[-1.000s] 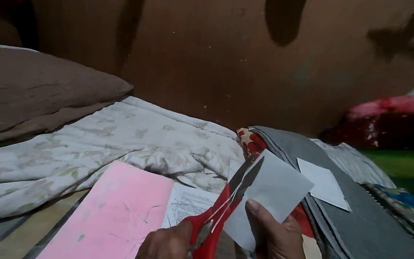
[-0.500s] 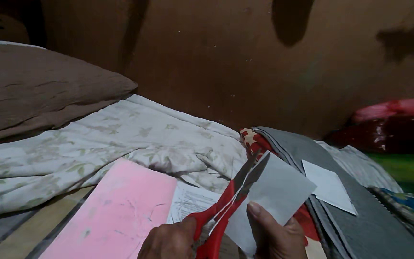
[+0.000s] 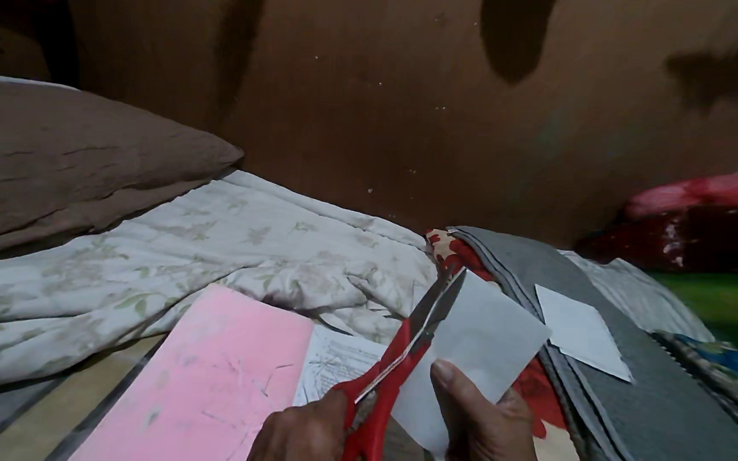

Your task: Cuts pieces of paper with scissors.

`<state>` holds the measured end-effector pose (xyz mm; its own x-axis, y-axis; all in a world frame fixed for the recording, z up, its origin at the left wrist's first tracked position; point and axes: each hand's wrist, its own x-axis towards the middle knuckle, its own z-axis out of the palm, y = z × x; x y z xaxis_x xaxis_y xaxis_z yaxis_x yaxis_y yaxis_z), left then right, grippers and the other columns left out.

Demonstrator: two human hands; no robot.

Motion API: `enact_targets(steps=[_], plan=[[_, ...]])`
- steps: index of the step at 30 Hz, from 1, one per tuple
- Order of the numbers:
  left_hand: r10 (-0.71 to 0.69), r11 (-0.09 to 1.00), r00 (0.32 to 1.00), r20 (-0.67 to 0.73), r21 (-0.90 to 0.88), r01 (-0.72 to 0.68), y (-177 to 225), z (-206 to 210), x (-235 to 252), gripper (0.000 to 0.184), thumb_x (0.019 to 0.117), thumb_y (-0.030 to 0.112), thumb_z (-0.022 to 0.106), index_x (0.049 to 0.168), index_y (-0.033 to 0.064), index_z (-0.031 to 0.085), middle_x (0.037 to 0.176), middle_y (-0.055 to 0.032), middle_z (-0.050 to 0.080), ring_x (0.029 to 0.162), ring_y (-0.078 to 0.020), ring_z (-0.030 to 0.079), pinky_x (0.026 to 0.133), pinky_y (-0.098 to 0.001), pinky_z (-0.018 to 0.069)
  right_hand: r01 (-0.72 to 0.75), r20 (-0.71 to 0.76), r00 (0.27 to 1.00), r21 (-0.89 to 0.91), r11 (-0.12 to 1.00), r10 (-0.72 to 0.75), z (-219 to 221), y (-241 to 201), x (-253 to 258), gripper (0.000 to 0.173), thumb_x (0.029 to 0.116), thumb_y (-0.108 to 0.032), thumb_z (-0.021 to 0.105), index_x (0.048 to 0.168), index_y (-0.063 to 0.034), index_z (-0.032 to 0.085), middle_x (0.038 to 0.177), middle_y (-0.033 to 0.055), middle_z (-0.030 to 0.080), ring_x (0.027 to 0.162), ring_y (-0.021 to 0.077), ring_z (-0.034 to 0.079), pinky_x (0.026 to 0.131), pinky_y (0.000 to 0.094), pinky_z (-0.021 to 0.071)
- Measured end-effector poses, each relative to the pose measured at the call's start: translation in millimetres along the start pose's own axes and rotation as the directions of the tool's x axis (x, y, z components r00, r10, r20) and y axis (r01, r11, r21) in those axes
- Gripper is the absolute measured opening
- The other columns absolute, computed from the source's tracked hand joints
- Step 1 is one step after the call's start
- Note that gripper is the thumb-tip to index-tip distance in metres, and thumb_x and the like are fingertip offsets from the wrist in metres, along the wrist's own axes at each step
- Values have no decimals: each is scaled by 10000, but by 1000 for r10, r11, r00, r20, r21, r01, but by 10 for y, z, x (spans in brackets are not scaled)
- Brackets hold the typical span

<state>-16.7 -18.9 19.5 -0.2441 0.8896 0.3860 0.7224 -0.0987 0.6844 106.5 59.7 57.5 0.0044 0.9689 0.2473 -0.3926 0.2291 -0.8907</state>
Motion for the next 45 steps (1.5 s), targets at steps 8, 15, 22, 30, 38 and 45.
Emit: enact_targets(steps=[8,15,22,30,38,45], plan=[[15,1000,1000,-11,-19,-15,-22,26,2,296,932,191,700,874,-98,686,683,-230,661,609,-386,674,574,-521,538,-15,13,1000,-9,1000,15,-8,1,-7,240,846,197,573,869,-34,636,708,14,743,630,67,724,614,232,628],[-3,998,1000,-6,-64,3,-32,-14,9,289,894,192,728,914,-95,696,684,-218,661,610,-368,666,572,-513,531,0,38,999,-10,1000,0,-10,23,-14,264,834,211,568,858,-41,644,711,6,747,636,57,724,621,223,626],[-21,997,1000,-13,-69,20,-50,-57,24,277,887,180,724,928,-93,699,692,-219,664,615,-374,665,578,-520,529,0,85,996,-24,1000,2,-4,45,-40,268,824,207,570,862,-46,650,719,8,750,642,66,728,628,229,630],[-59,996,998,-18,-60,58,-11,-80,25,276,899,197,724,908,-78,701,692,-209,664,628,-366,670,590,-510,534,-6,86,996,-25,1000,8,11,46,-61,269,829,207,575,842,-49,658,706,4,749,629,55,723,615,220,625],[-58,997,998,22,-57,59,-2,-81,27,305,889,205,725,951,-92,696,731,-233,678,664,-401,683,616,-543,539,-6,52,999,-40,999,8,-3,-5,-38,260,843,201,568,875,-49,634,714,-6,746,634,54,723,615,222,627],[-45,998,997,62,-49,48,-15,-92,44,321,890,183,721,990,-120,692,741,-245,676,672,-410,679,622,-560,534,37,80,996,-9,999,-36,-104,-3,40,261,806,199,589,868,-46,655,726,4,750,643,57,724,620,219,624]])
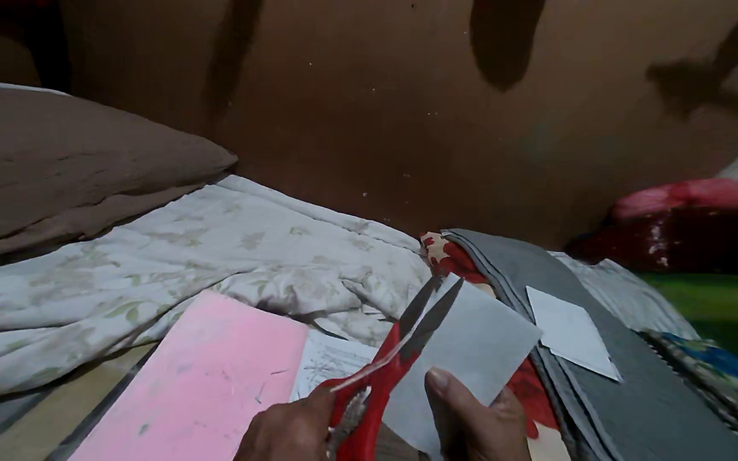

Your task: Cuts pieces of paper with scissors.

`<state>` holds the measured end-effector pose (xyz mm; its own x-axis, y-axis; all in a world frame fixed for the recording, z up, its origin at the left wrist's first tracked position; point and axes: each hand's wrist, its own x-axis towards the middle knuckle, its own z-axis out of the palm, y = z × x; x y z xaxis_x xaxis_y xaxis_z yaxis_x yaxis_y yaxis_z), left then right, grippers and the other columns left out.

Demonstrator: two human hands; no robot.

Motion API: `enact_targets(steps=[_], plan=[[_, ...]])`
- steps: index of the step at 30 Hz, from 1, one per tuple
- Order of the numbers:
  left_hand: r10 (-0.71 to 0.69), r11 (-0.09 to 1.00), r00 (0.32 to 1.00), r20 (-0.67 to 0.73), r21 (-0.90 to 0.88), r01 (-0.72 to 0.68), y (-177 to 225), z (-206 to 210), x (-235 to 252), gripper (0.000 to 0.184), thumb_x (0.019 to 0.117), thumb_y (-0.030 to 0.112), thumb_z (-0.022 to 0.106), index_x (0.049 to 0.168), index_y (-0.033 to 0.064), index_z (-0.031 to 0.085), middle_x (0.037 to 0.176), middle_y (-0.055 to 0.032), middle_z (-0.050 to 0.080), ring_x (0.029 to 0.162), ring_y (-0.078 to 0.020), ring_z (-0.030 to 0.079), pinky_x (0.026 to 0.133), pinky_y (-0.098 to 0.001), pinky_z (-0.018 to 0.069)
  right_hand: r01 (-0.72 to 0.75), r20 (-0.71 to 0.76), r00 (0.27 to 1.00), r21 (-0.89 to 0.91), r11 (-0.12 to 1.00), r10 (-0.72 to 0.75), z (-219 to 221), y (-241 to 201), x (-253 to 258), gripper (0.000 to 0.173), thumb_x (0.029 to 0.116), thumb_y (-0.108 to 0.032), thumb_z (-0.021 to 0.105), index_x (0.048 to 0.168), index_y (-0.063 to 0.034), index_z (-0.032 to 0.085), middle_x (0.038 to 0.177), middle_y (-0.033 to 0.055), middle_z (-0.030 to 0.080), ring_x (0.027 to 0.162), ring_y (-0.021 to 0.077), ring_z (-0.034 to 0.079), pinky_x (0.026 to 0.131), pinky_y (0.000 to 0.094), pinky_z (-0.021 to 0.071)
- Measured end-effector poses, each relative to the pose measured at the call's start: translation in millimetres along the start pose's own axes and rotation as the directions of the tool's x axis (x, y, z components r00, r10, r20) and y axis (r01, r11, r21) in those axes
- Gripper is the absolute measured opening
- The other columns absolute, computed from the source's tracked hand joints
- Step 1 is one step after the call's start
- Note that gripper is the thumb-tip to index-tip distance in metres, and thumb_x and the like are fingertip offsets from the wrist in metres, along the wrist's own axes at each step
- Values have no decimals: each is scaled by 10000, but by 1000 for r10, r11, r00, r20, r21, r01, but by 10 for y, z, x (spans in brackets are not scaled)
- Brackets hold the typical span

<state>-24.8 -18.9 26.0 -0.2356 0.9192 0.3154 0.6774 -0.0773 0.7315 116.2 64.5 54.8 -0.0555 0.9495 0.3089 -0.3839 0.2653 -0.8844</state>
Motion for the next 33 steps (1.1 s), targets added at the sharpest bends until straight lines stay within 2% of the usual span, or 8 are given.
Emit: enact_targets(steps=[3,9,17,22,33], plan=[[-5,1000,1000,-7,7,5,-9,-6,4,309,894,195,720,939,-107,674,717,-237,659,649,-401,668,598,-555,524,11,24,1000,23,1000,-11,-14,22,6,277,799,205,597,866,-57,661,733,-1,753,652,49,724,628,218,624],[12,1000,1000,1,24,-12,-23,-15,3,309,896,192,724,941,-109,676,729,-242,667,666,-411,676,616,-561,532,9,50,999,1,1000,-9,-26,40,13,275,804,202,603,861,-59,669,734,-7,754,653,48,724,629,217,622],[64,998,997,-41,23,-63,-37,-17,4,316,885,168,728,999,-125,706,759,-241,691,662,-400,682,619,-552,543,4,105,995,-19,1000,-2,-58,54,24,284,790,198,619,849,-71,686,741,-10,758,660,41,723,641,215,622],[80,997,993,-82,17,-79,-46,-13,-1,275,875,159,728,925,-111,703,709,-225,670,614,-377,660,581,-526,526,-15,97,995,-37,999,18,-6,45,-18,293,798,208,601,838,-70,681,731,-10,756,653,41,723,641,214,623],[69,998,991,-113,6,-69,-42,25,-1,259,882,136,711,959,-111,719,743,-226,691,628,-362,673,586,-512,538,-10,76,997,-41,999,14,48,60,-55,288,800,205,600,857,-68,671,729,-15,753,655,41,723,638,215,623]])
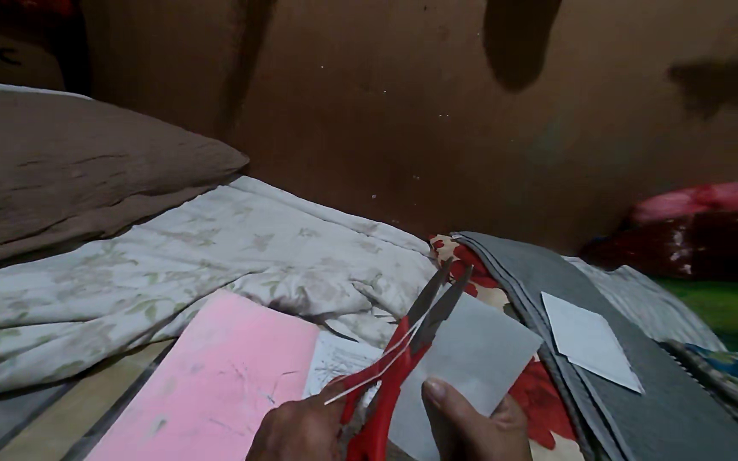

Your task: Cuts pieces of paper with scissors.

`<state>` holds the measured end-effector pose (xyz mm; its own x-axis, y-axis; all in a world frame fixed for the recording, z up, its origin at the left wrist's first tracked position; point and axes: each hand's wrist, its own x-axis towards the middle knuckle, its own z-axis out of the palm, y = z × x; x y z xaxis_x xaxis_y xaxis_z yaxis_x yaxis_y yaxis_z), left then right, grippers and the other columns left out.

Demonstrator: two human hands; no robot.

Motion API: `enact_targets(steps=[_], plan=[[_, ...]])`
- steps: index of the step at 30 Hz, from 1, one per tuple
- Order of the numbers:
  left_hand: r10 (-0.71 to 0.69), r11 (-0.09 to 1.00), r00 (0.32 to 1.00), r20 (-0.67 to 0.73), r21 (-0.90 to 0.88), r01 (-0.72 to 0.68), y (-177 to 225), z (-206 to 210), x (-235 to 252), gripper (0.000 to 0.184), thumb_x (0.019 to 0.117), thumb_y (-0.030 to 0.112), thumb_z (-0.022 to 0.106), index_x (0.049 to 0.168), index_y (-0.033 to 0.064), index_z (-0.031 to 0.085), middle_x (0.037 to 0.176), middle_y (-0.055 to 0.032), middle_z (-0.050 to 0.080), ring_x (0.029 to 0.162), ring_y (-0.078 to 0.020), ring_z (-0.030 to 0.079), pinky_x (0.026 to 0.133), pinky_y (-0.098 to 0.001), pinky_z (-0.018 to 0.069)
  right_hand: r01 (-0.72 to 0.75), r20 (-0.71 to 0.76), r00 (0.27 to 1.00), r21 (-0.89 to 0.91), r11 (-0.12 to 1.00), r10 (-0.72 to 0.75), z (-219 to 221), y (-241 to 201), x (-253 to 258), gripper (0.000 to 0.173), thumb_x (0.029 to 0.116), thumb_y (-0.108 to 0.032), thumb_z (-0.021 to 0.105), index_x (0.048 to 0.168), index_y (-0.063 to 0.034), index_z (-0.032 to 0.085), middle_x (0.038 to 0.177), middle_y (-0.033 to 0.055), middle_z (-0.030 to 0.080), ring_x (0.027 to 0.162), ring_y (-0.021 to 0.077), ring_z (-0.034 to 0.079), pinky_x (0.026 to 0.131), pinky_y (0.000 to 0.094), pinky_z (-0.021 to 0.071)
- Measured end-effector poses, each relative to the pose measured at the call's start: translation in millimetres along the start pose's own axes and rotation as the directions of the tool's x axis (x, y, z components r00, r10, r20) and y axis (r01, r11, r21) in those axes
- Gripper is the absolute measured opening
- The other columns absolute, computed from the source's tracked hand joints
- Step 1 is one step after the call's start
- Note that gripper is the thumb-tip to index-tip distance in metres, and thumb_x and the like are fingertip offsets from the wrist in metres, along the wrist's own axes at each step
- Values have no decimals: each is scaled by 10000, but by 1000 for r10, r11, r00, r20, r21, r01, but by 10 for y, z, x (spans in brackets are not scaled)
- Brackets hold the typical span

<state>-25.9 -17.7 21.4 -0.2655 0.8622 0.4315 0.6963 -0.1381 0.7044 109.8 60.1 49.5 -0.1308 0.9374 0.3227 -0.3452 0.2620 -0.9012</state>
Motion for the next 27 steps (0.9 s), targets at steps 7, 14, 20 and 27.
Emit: enact_targets(steps=[7,14,20,27], plan=[[-73,997,997,31,-19,73,41,-19,-8,261,897,149,713,959,-104,689,725,-223,669,635,-371,665,599,-521,538,35,17,999,8,999,-35,-4,31,-9,290,798,201,620,844,-75,694,741,-19,760,668,38,725,652,216,624],[-35,999,999,-7,-8,35,19,10,-22,236,906,138,702,925,-98,693,707,-224,676,629,-375,686,590,-518,552,19,0,1000,-4,1000,-19,38,2,-29,304,803,220,592,839,-68,682,727,-21,756,648,33,721,636,209,621],[-73,995,993,94,-57,79,1,-16,-3,335,898,187,716,1090,-88,702,810,-228,711,703,-398,700,644,-568,559,9,-22,1000,-8,1000,-10,-12,-2,12,270,820,197,601,860,-62,665,723,-15,749,646,40,718,633,209,619],[-40,995,996,81,-89,47,-2,-29,3,313,899,173,727,1049,-100,698,791,-226,705,689,-381,694,642,-548,554,19,106,994,4,1000,-20,-143,-17,70,300,829,183,593,874,-95,696,767,-40,764,692,23,724,676,206,620]])
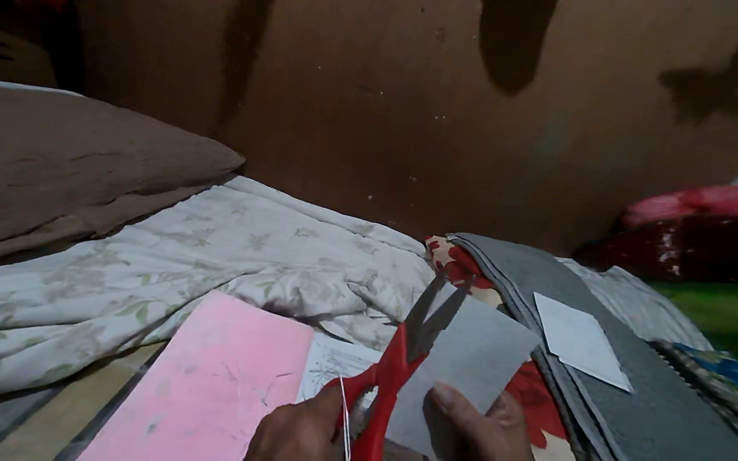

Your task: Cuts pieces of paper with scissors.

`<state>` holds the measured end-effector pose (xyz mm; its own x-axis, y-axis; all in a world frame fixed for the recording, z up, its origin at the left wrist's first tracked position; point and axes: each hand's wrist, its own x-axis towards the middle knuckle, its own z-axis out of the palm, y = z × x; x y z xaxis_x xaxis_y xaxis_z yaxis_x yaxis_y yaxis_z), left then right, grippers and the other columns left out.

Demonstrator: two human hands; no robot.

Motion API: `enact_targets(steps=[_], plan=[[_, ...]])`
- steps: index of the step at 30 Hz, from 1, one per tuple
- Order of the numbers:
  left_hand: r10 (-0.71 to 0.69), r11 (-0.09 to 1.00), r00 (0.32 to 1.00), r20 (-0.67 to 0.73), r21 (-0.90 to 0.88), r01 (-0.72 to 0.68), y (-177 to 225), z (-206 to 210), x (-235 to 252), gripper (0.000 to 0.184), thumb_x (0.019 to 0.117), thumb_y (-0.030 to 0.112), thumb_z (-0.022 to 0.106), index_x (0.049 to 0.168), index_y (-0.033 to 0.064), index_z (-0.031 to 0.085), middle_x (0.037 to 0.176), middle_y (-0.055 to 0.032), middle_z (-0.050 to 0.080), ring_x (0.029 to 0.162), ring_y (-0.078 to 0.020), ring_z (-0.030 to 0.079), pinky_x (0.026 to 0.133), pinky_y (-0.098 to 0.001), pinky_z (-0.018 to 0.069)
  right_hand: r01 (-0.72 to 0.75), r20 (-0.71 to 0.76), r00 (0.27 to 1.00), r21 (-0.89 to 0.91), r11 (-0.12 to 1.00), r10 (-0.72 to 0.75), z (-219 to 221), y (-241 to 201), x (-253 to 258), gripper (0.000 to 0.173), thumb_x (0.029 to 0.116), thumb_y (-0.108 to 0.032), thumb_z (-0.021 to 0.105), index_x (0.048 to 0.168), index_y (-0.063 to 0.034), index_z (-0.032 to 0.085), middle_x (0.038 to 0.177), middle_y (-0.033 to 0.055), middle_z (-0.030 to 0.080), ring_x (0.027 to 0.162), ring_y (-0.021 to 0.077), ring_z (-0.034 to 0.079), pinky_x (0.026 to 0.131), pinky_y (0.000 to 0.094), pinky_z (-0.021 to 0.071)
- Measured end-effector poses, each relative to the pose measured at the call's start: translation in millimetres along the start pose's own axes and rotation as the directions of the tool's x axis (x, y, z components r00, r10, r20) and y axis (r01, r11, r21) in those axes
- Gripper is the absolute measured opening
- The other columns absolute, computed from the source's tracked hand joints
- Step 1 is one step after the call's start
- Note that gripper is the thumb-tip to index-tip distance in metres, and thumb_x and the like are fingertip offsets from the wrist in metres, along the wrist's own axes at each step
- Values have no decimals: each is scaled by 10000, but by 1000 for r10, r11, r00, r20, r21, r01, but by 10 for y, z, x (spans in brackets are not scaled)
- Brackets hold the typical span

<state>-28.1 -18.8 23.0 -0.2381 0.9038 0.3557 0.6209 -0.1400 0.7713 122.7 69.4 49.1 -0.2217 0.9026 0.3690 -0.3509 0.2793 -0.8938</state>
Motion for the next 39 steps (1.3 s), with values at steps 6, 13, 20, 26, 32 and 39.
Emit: enact_targets(steps=[6,13,20,26,32,39], plan=[[-36,874,991,-132,-484,-33,-65,-13,45,225,905,94,725,1059,-67,695,937,-34,743,803,-11,688,741,-206,576,-66,-1,998,-14,998,66,19,-2,0,303,861,174,570,880,-100,696,769,-44,765,690,21,724,680,211,622],[-117,676,961,-250,-729,-107,-112,-30,100,166,903,-22,642,1064,-4,678,895,48,752,809,-57,730,768,-261,622,264,210,951,-163,950,-228,-27,241,38,240,851,86,694,945,-127,751,958,-112,771,936,-37,701,860,187,590],[-67,461,996,-66,-887,-27,-123,-47,84,162,973,-4,571,1050,63,696,877,36,770,792,-55,728,772,-245,605,684,299,713,-494,537,-634,-231,301,160,171,1038,-344,598,1050,-279,756,1362,-67,606,1427,39,393,1180,250,340],[-1,379,1000,4,-925,4,-157,-46,75,224,906,-39,594,1044,77,727,895,33,761,814,-45,712,773,-245,596,724,314,640,-554,412,-701,-233,375,161,185,1050,-378,566,1097,-346,742,1460,-97,510,1489,38,277,1211,242,269],[-135,593,978,-159,-804,-49,-44,-49,55,234,828,-94,650,988,71,692,816,102,711,723,2,670,682,-200,580,679,188,697,-484,552,-692,-150,386,148,288,1064,-241,536,1235,-36,645,1502,51,488,1448,-6,332,1159,205,325],[35,791,880,-473,-525,-314,-108,43,106,151,821,-92,709,968,-82,676,866,31,730,792,36,671,750,-175,580,-260,115,965,268,927,238,114,235,10,304,1101,-161,273,1043,-153,571,799,-87,743,746,45,730,725,266,628]])
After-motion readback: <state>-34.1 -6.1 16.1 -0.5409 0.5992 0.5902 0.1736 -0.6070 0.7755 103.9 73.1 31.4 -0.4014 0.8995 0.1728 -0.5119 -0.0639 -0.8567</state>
